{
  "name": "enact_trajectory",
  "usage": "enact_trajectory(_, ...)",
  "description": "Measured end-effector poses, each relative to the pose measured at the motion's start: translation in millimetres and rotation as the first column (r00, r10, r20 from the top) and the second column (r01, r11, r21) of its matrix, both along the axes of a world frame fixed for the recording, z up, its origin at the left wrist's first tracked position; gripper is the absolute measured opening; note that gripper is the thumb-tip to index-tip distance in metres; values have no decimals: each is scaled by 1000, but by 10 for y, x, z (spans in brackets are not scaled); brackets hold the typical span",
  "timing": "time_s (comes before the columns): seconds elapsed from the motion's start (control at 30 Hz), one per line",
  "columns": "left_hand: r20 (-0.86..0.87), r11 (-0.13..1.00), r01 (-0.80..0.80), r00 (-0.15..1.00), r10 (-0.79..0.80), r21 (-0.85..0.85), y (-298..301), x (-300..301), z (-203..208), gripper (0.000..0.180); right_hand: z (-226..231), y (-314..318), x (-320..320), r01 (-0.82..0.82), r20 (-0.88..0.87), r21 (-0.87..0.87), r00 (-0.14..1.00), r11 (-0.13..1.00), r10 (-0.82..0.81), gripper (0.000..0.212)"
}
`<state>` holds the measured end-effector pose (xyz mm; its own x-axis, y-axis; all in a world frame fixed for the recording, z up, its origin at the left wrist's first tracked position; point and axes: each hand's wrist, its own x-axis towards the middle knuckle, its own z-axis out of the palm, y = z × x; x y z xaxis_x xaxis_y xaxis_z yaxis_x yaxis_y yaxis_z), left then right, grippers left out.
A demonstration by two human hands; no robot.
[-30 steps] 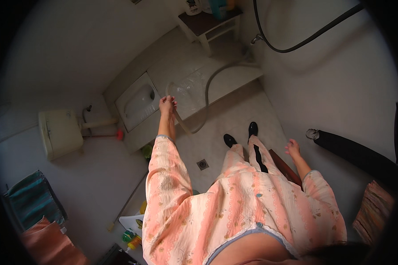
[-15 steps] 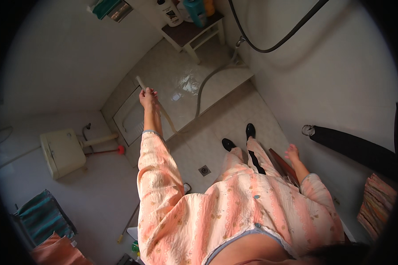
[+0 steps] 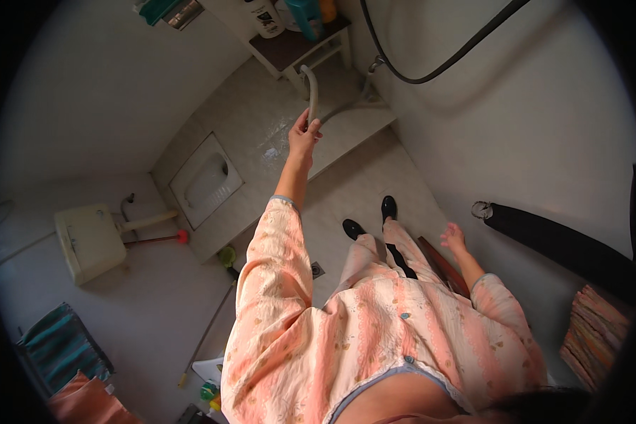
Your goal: The person sprays water on a squat toilet and the surrounding floor with a hose, applies cleaning liquid from a bottle, uses a plunger on the toilet, and scrubs the floor using a long-handled squeegee.
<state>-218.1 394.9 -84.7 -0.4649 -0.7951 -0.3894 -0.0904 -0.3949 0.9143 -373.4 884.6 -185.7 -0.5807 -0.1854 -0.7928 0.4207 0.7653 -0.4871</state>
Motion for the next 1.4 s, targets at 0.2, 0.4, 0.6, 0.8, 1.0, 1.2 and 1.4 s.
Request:
enact_trajectory(0.2,-55,1000,-7,998,8,10,316,-795,-43,47,151,184,-33,54,19,-9,998,998,-54,38)
enact_trajectory(0.4,25,992,-61,998,59,112,671,-1242,-209,46,212,408,-111,95,33,23,995,995,-96,39)
enact_trajectory(0.6,92,944,-152,987,131,293,648,-964,-500,53,217,407,-193,66,35,27,997,997,-67,40)
enact_trajectory(0.8,197,873,-301,950,242,384,613,-316,-702,57,187,243,-314,-24,22,42,999,999,23,40)
enact_trajectory(1.0,148,846,-365,931,334,388,821,-81,-574,54,249,1,-288,-62,13,11,998,998,62,41)
enact_trajectory(1.2,61,928,-266,964,260,261,1385,-91,-416,48,1115,-1328,45,-265,122,-182,950,947,289,49)
enact_trajectory(1.4,31,995,-100,994,101,-19,1976,-311,-474,51,1022,-2773,193,-259,-2,-523,953,812,302,44)
